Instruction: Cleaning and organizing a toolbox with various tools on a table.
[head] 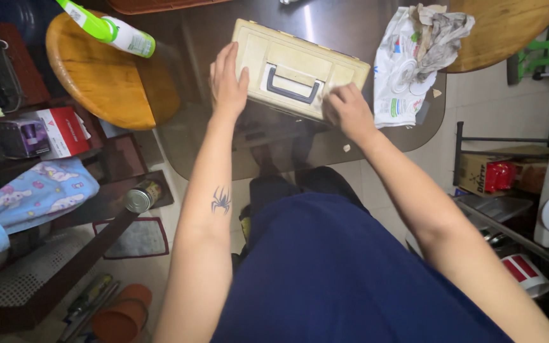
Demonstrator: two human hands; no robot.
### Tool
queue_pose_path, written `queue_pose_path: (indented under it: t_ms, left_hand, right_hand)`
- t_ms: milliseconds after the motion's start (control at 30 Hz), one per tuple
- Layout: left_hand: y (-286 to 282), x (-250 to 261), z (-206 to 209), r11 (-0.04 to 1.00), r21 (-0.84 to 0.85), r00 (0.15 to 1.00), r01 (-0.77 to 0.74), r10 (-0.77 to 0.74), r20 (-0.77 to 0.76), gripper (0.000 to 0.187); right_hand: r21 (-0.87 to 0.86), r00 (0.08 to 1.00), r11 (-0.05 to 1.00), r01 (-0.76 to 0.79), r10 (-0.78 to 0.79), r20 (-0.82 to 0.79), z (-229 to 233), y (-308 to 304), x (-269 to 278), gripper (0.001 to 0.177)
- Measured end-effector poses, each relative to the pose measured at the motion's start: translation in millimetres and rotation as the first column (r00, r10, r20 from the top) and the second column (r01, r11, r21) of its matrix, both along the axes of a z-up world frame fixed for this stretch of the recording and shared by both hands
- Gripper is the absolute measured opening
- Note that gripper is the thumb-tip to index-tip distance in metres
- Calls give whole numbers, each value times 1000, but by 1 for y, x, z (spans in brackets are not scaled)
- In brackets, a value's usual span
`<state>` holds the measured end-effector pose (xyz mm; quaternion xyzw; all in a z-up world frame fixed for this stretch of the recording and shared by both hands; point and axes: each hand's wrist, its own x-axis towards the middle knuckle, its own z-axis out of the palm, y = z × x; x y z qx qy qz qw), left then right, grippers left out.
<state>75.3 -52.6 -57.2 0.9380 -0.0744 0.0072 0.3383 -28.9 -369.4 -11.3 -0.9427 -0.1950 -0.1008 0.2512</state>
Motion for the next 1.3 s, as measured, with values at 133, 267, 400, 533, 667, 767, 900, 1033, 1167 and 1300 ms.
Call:
queue_pose_path:
  t_ms: [133,267,400,533,667,767,900,1033,1167,1300]
  left_hand:
    - [4,-1,-10,992,-123,999,-36,35,-7,64]
    - [-3,-14,8,971,-185,986,-151,134,-103,64]
    - [9,-34,16,923,-316,952,-219,131,-277,59]
    - [27,-57,-22,834,-491,936,-253,83,-341,58]
    - [45,-74,-68,676,-671,917,-305,17,-400,46]
    - [47,-77,-56,668,-682,917,-296,-2,-399,43]
    - [47,-73,-24,700,-656,907,-281,-31,-421,44]
    - [53,-73,-54,735,-616,896,-285,-23,-443,41]
    - [61,-67,-45,740,-660,950,-134,-94,-299,41]
    - [61,-59,-22,661,-726,905,-192,-165,-391,44]
  right_hand:
    - [70,983,992,-105,114,-146,2,-13,3,35]
    - [138,994,989,50,-36,-101,-1,-4,19,27]
    - [145,997,987,-63,70,-45,-26,32,40,33]
    - [225,988,965,-132,147,-52,-32,89,50,31]
    - [139,904,904,-404,418,-92,-23,133,65,41]
    - [2,898,899,-439,439,-21,-24,137,89,43]
    - [56,955,954,-295,296,-27,-10,146,114,38]
    - [99,971,966,-238,239,6,-11,166,97,30]
    - [90,935,937,-339,346,-82,-14,167,57,37]
    - [-107,900,896,-432,436,13,3,165,42,49]
